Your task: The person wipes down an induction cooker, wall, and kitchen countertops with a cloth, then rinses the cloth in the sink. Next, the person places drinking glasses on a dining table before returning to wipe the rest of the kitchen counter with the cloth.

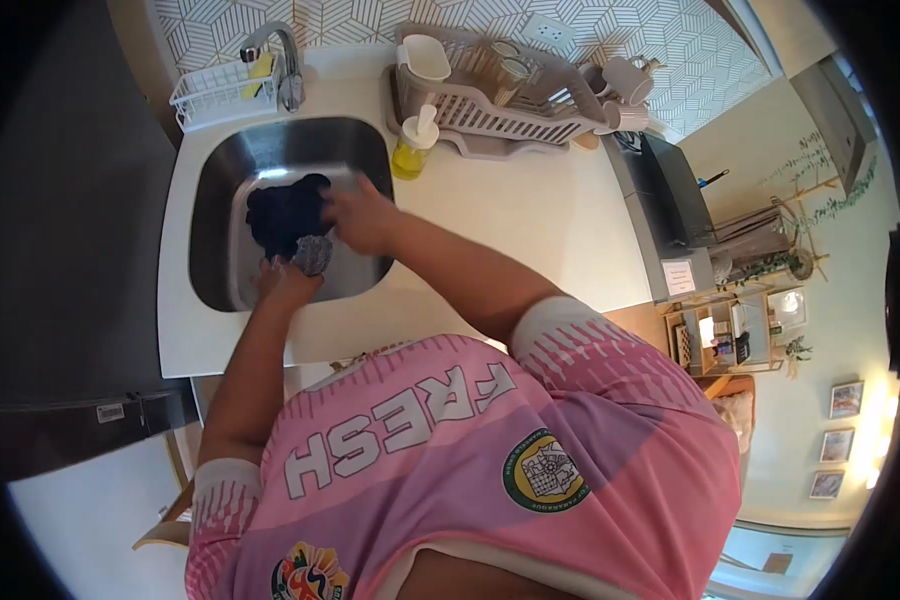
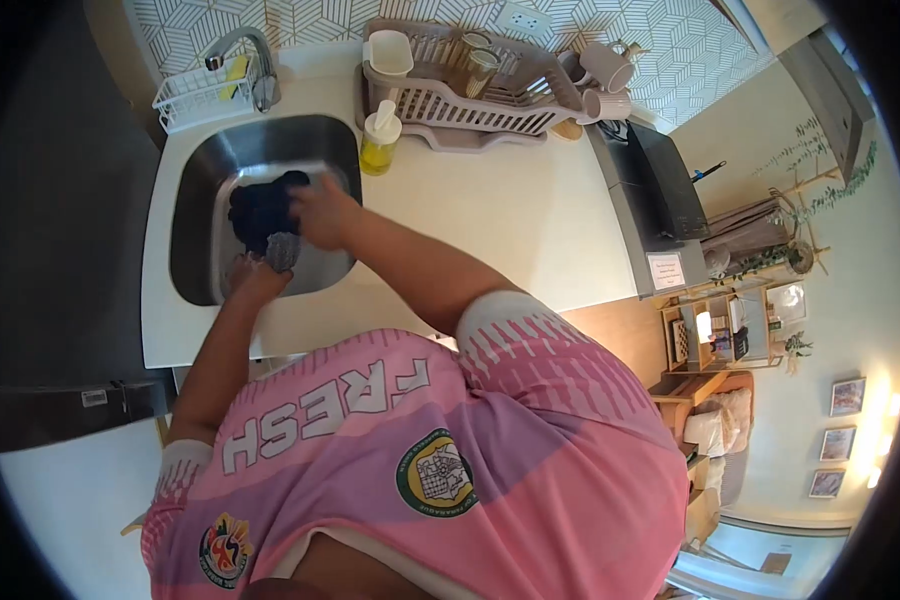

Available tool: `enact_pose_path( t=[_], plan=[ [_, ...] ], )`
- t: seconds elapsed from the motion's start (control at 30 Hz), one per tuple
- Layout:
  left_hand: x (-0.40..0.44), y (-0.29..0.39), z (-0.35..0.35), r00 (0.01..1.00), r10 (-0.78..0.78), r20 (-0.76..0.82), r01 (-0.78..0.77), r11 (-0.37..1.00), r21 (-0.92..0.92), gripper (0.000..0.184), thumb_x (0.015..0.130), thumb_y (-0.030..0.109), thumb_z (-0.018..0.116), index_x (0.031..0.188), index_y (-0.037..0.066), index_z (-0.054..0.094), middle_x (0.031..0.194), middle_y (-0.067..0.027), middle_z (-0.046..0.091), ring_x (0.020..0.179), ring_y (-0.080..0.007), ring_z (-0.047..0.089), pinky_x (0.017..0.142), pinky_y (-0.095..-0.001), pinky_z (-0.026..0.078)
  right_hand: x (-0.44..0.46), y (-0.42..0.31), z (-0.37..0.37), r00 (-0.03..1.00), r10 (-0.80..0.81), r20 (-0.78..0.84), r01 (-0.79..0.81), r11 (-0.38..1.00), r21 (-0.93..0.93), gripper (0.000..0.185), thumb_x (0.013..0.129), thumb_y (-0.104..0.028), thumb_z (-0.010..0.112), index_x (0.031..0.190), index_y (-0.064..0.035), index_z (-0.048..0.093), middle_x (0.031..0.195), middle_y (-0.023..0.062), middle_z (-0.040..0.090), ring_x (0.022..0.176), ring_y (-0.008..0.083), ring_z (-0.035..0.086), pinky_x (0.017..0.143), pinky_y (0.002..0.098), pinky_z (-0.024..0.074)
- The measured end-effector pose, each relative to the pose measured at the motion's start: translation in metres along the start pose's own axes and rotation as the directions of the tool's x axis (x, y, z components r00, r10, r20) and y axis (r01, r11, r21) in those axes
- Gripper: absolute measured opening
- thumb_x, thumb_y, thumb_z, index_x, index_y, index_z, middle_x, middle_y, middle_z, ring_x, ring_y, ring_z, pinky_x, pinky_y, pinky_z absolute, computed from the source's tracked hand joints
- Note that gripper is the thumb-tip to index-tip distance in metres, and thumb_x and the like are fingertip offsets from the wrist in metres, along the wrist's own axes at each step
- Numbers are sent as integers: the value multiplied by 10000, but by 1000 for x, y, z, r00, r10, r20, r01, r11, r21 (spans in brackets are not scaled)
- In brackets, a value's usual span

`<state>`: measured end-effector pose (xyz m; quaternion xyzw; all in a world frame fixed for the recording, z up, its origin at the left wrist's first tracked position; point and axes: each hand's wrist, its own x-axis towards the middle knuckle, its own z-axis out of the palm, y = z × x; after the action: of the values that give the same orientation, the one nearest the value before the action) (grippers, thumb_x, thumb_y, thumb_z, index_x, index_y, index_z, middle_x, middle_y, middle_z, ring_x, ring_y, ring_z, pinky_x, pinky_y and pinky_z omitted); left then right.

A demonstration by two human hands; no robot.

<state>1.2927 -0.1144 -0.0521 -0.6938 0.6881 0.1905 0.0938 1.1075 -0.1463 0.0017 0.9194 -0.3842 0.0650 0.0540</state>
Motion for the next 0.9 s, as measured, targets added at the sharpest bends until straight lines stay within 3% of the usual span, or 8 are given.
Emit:
enact_pose_path(
  t=[0.13,0.2,0.3,0.4,0.47,0.67,0.83,0.9],
  plan=[
    [0,-4,-1,974,70,-216,-113,974,-196,650,683,335,697,1249,70,514,1321,-164,458,1273,-347,385,995,-451,387,-47,43,-21,952,246,-182,-127,859,496,178,711,-40,573,810,-128,691,957,78,656,950,287,588,841,399,462],
    [-1,4,-5,943,141,-300,-243,910,-337,660,658,271,715,1249,86,488,1292,-171,472,1225,-357,431,965,-437,413,-65,92,-38,710,582,-397,-272,746,607,177,701,14,552,737,-98,683,836,105,662,854,296,611,795,396,474],
    [-6,43,-25,816,324,-480,-534,741,-408,773,625,172,756,1299,129,379,1207,-189,530,1078,-385,549,895,-423,465,-70,173,-113,476,785,-397,-539,617,573,127,731,-119,593,819,-86,680,813,128,656,872,280,622,780,401,485],
    [-24,107,-64,848,455,-272,-528,679,-511,787,649,216,771,1311,127,355,1105,-219,581,1029,-393,576,874,-414,475,-54,277,-118,560,661,-499,-680,711,178,336,770,-271,629,1064,-109,631,1002,159,638,1017,300,590,866,411,470],
    [-23,145,-66,813,538,-222,-556,608,-567,855,638,274,799,1334,110,329,1116,-235,567,1052,-399,561,893,-414,464,-32,301,-134,392,888,-240,-896,428,122,635,783,-426,633,1313,-128,449,1231,203,536,1142,348,522,953,421,437],
    [-20,220,-53,818,506,-273,-567,635,-525,834,704,340,776,1353,45,344,1333,-204,417,1256,-391,379,1056,-429,323,14,359,-105,393,918,57,-916,385,113,826,804,-472,617,1455,-128,243,1411,253,370,1304,362,389,1023,406,408],
    [0,256,-65,703,447,-553,-680,649,-341,580,774,248,699,1261,41,461,1255,-190,453,1195,-372,420,1032,-430,337,22,409,-98,580,734,354,-800,595,75,640,792,-392,638,1299,-27,497,1231,242,558,1160,330,546,955,401,451],
    [7,282,-94,671,420,-611,-679,679,-279,587,764,247,705,1258,42,462,1230,-187,465,1172,-375,436,1016,-431,350,19,423,-91,666,686,293,-729,681,64,594,776,-388,651,1226,-12,550,1087,256,606,1032,310,604,854,397,484]
  ],
)
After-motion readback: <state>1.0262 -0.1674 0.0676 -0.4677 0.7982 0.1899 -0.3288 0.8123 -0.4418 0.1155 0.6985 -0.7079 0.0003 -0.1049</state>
